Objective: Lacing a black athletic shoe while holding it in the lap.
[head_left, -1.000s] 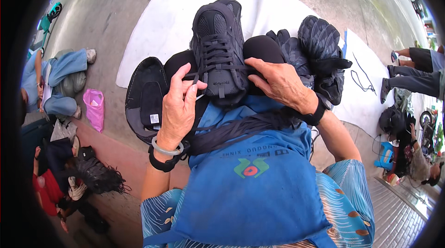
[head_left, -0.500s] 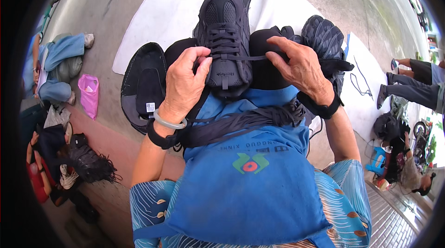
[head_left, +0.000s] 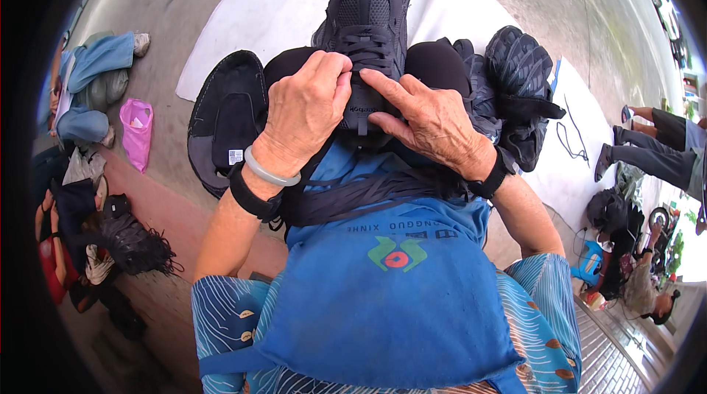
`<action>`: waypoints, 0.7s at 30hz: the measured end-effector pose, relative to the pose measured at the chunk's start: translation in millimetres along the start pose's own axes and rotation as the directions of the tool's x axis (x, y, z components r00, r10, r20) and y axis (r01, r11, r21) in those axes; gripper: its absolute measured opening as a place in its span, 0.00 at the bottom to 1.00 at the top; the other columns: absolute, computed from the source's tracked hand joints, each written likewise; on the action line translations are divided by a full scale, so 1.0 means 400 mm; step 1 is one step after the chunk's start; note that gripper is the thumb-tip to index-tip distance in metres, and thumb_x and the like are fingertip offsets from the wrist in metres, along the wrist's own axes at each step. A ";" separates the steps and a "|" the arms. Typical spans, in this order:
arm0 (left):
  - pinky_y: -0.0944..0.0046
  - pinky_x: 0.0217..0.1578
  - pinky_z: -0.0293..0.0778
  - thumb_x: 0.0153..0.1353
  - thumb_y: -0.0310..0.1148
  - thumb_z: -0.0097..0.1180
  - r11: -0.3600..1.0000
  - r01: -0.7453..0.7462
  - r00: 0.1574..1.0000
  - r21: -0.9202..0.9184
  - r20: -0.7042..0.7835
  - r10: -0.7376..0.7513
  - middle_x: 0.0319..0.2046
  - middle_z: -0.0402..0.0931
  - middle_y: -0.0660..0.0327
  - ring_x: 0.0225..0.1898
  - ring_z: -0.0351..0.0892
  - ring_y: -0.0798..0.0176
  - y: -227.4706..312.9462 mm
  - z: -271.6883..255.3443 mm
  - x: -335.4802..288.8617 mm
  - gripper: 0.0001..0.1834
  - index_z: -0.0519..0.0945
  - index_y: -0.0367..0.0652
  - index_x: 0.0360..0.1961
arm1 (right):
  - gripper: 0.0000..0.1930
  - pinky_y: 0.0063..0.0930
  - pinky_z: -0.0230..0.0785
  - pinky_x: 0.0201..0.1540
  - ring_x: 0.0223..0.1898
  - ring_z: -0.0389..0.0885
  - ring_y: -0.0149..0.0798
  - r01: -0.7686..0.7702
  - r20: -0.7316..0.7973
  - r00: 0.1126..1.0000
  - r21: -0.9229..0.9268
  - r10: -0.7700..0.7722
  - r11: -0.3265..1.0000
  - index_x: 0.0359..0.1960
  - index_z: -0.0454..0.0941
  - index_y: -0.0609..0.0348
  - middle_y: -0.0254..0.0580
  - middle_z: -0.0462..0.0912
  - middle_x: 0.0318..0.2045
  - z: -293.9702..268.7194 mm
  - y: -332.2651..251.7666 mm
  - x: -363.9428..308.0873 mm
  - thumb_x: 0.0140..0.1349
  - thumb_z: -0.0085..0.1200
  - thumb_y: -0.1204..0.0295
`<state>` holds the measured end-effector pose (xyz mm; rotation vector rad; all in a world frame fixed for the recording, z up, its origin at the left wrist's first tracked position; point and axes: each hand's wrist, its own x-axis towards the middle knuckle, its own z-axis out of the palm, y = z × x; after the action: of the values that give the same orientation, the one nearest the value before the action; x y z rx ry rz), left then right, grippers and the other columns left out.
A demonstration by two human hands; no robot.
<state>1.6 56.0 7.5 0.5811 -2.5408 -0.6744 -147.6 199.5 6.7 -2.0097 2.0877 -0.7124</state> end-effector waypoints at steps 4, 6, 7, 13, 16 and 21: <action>0.56 0.29 0.76 0.60 0.22 0.55 0.999 -0.024 1.000 0.026 0.010 0.024 0.32 0.77 0.53 0.31 0.80 0.46 -0.009 0.010 0.002 0.06 0.72 0.38 0.38 | 0.30 0.32 0.70 0.23 0.22 0.76 0.39 0.020 0.016 1.000 -0.013 -0.020 1.000 0.63 0.68 0.45 0.37 0.71 0.25 -0.003 -0.003 0.008 0.59 0.61 0.59; 0.55 0.30 0.75 0.61 0.22 0.54 1.000 -0.016 1.000 -0.012 -0.021 0.016 0.33 0.76 0.52 0.32 0.80 0.45 -0.020 0.028 -0.003 0.07 0.71 0.38 0.39 | 0.28 0.32 0.71 0.22 0.23 0.78 0.39 0.043 0.032 0.999 -0.027 -0.042 0.999 0.61 0.68 0.46 0.37 0.72 0.26 -0.001 -0.008 0.012 0.60 0.60 0.58; 0.53 0.31 0.75 0.61 0.22 0.53 0.999 -0.014 0.999 -0.052 -0.053 0.012 0.33 0.75 0.51 0.33 0.79 0.43 -0.024 0.036 -0.003 0.07 0.70 0.37 0.40 | 0.28 0.32 0.70 0.22 0.22 0.78 0.38 0.036 0.020 0.999 -0.055 -0.035 0.998 0.61 0.68 0.46 0.37 0.72 0.26 0.002 -0.012 0.014 0.59 0.61 0.57; 0.50 0.28 0.76 0.60 0.21 0.54 0.997 -0.040 0.998 -0.066 -0.055 0.037 0.35 0.74 0.50 0.32 0.80 0.41 -0.027 0.039 -0.003 0.10 0.69 0.39 0.41 | 0.29 0.32 0.70 0.23 0.23 0.77 0.40 -0.011 -0.012 1.000 -0.059 0.010 0.998 0.61 0.70 0.47 0.37 0.72 0.25 0.009 -0.011 -0.001 0.58 0.62 0.58; 0.52 0.30 0.75 0.61 0.24 0.55 0.984 0.029 1.000 -0.178 0.000 -0.030 0.31 0.74 0.50 0.31 0.78 0.43 -0.036 0.031 0.000 0.07 0.69 0.38 0.38 | 0.29 0.32 0.69 0.22 0.22 0.76 0.39 -0.014 -0.048 0.999 -0.037 0.012 0.999 0.61 0.70 0.48 0.36 0.71 0.25 -0.011 0.007 -0.022 0.57 0.64 0.59; 0.62 0.29 0.70 0.65 0.30 0.56 0.934 0.198 0.979 -0.297 0.105 -0.174 0.24 0.71 0.57 0.25 0.71 0.61 -0.029 0.022 0.009 0.09 0.71 0.37 0.33 | 0.26 0.31 0.70 0.21 0.22 0.77 0.38 -0.022 -0.051 0.999 -0.053 0.019 0.998 0.57 0.72 0.49 0.36 0.71 0.25 -0.032 0.021 -0.032 0.58 0.63 0.59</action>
<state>-2.4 48.2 -4.6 0.7007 -2.3989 -1.1555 -159.5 214.6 11.6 -2.0154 2.1747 -0.7188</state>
